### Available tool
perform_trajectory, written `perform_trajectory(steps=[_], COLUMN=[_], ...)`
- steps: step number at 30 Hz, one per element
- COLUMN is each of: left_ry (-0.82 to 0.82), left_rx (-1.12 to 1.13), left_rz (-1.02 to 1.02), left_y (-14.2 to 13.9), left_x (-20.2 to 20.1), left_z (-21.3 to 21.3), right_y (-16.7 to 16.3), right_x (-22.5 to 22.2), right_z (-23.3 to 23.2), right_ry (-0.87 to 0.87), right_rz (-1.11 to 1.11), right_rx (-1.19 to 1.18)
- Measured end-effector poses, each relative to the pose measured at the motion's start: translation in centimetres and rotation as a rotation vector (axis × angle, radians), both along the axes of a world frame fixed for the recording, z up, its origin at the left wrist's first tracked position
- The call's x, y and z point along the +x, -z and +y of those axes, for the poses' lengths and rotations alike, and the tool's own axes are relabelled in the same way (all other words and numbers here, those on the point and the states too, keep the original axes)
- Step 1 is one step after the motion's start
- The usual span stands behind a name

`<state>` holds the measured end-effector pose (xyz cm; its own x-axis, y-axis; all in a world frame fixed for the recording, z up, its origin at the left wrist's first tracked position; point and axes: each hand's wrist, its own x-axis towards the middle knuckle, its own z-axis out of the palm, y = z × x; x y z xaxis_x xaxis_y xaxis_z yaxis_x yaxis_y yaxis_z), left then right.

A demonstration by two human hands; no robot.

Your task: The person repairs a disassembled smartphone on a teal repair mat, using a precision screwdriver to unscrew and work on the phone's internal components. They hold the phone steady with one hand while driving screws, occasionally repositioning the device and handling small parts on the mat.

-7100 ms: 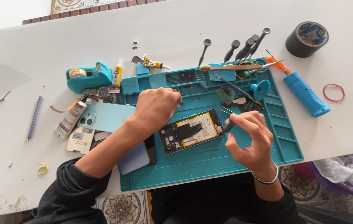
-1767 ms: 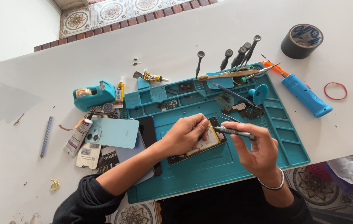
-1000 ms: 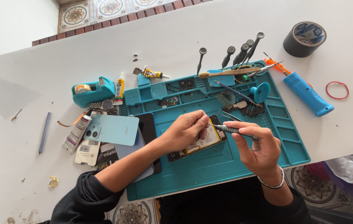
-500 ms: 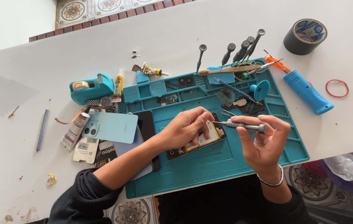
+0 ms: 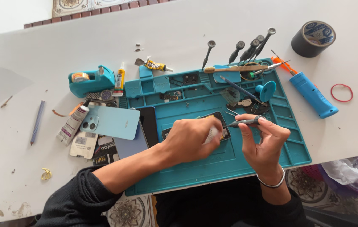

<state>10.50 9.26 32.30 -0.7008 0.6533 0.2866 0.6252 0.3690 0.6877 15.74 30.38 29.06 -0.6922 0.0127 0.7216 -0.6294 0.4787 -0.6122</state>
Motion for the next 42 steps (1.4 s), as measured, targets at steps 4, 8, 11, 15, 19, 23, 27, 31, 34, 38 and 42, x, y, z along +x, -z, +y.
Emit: perform_trajectory(steps=[4, 8, 11, 15, 19, 23, 27, 31, 34, 38, 42], left_ry=[0.038, -0.021, -0.024, -0.023, -0.015, -0.022, -0.022, -0.017, -0.011, -0.018, -0.016], left_rx=[-0.15, -0.211, -0.301, -0.3, -0.282, -0.281, -0.274, -0.265, -0.281, -0.261, -0.286], left_rz=[0.31, 0.375, 0.324, 0.338, 0.327, 0.311, 0.321, 0.32, 0.306, 0.306, 0.288], left_y=[0.5, 0.8, 0.8, 0.8, 0.9, 0.9, 1.0, 1.1, 1.1, 1.0, 0.9], left_x=[0.2, 0.0, -0.3, -0.7, -1.0, -1.0, -1.1, -1.1, -1.0, -1.0, -0.9], left_z=[0.3, 0.5, 0.5, 0.3, 0.2, 0.2, 0.2, 0.2, 0.2, 0.2, 0.0], right_y=[0.2, 0.1, 0.0, 0.0, 0.1, 0.0, -0.3, -0.3, -0.5, -0.9, -1.2], right_x=[-0.2, -0.2, -0.2, -0.2, -0.3, -0.4, -0.5, -0.3, -0.1, 0.0, 0.0], right_z=[0.0, 0.0, 0.0, 0.0, 0.1, 0.1, 0.1, 0.1, 0.2, 0.1, -0.1], right_ry=[-0.024, -0.047, -0.061, -0.071, -0.074, -0.09, -0.109, -0.154, -0.184, -0.107, -0.173], right_rz=[0.025, 0.037, 0.031, 0.02, 0.003, -0.01, 0.008, -0.003, -0.038, -0.103, -0.05], right_rx=[0.002, 0.023, 0.02, 0.024, 0.017, 0.016, 0.064, 0.083, 0.093, 0.151, 0.123])
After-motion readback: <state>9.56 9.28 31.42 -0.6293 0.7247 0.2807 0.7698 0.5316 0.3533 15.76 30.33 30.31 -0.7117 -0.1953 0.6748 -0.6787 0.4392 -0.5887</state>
